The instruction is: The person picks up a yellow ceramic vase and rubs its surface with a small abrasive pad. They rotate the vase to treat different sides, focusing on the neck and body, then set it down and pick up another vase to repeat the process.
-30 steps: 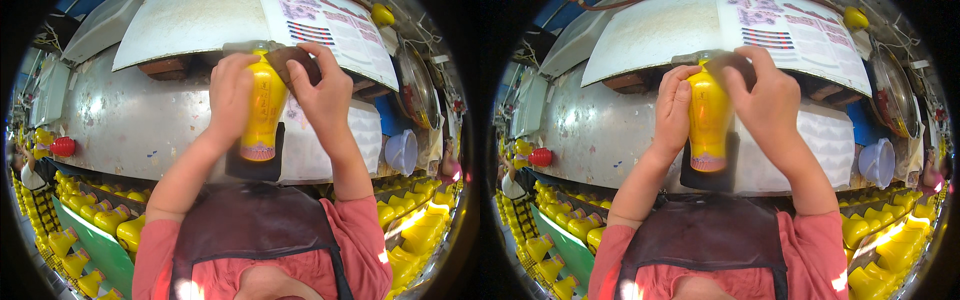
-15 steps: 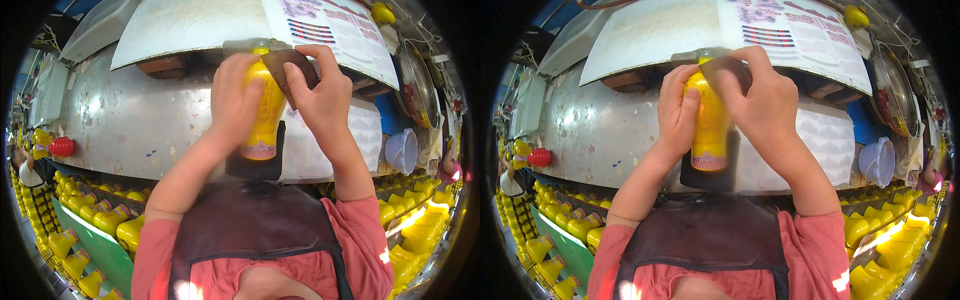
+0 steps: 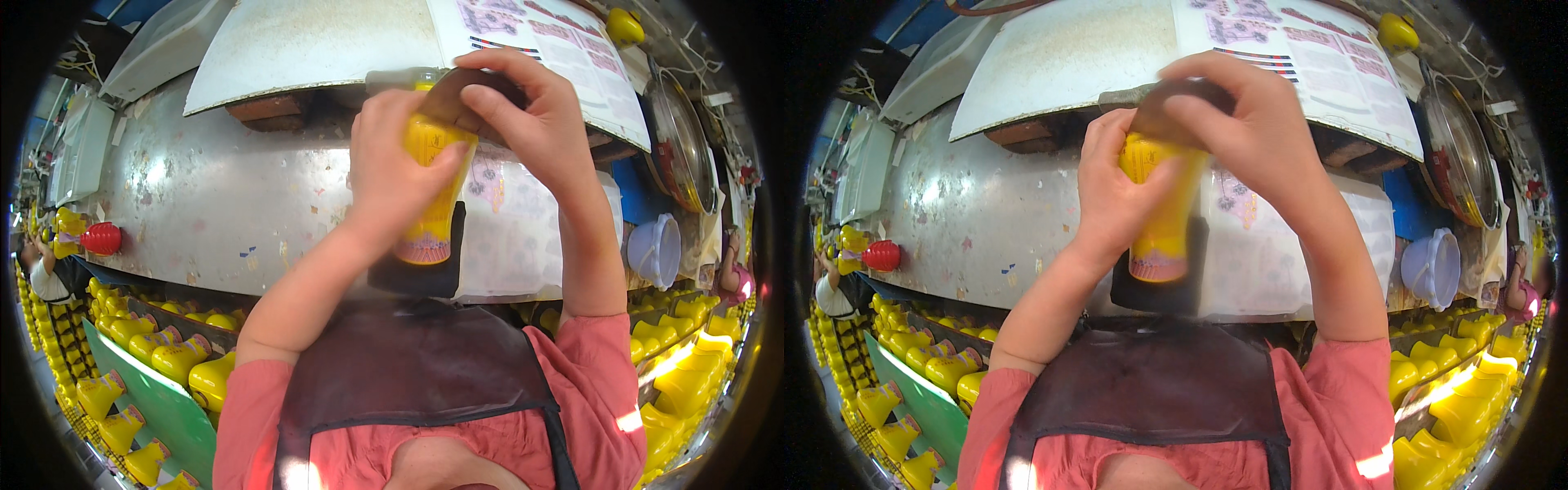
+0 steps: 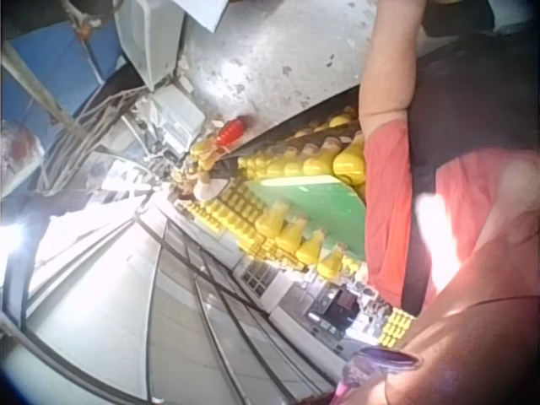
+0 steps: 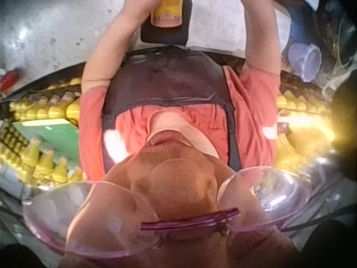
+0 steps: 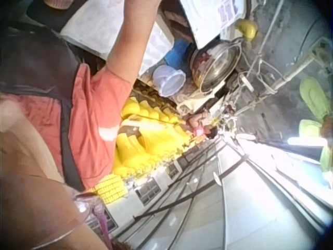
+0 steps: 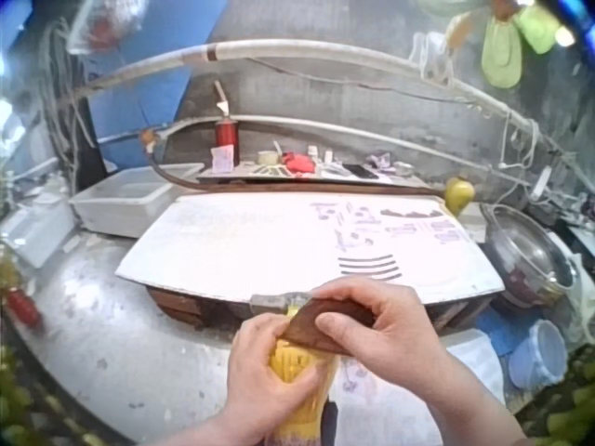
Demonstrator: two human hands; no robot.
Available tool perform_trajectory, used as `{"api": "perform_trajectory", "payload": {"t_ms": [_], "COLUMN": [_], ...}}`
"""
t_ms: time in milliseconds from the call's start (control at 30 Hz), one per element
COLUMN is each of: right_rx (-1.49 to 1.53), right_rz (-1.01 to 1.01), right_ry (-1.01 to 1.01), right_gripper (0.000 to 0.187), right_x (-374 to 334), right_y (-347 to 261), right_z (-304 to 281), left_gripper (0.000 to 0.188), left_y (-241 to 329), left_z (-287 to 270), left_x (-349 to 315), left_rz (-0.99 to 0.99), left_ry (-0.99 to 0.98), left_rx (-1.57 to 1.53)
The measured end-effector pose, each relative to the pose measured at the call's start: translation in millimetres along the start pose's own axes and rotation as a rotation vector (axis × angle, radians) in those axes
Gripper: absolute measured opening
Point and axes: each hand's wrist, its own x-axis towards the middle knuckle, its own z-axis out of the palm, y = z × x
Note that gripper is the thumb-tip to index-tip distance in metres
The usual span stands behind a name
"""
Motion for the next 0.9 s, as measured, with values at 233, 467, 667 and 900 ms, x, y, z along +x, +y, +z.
{"api": "perform_trajectory", "payload": {"t_ms": [233, 467, 667, 900], "right_rx": [-0.472, -0.447, -0.727, -0.482], "right_rz": [-0.149, -0.227, -0.521, -0.826], "right_ry": [-0.158, -0.046, 0.086, -0.272], "right_gripper": [0.027, 0.024, 0.023, 0.029], "right_x": [24.0, 18.4, -27.5, -87.8], "right_y": [0.7, 9.6, 0.3, -25.3], "right_z": [8.1, 9.5, -2.4, 29.6], "left_gripper": [0.061, 0.055, 0.029, 0.022], "left_y": [7.0, -4.3, -16.2, -20.5], "left_z": [-1.3, -7.0, -4.5, -11.6], "left_x": [2.3, 22.3, 23.3, 31.2], "left_rz": [-0.073, -0.165, -0.22, -0.322], "left_ry": [0.02, -0.086, -0.058, -0.059], "left_rx": [0.015, -0.05, -0.225, -0.409]}}
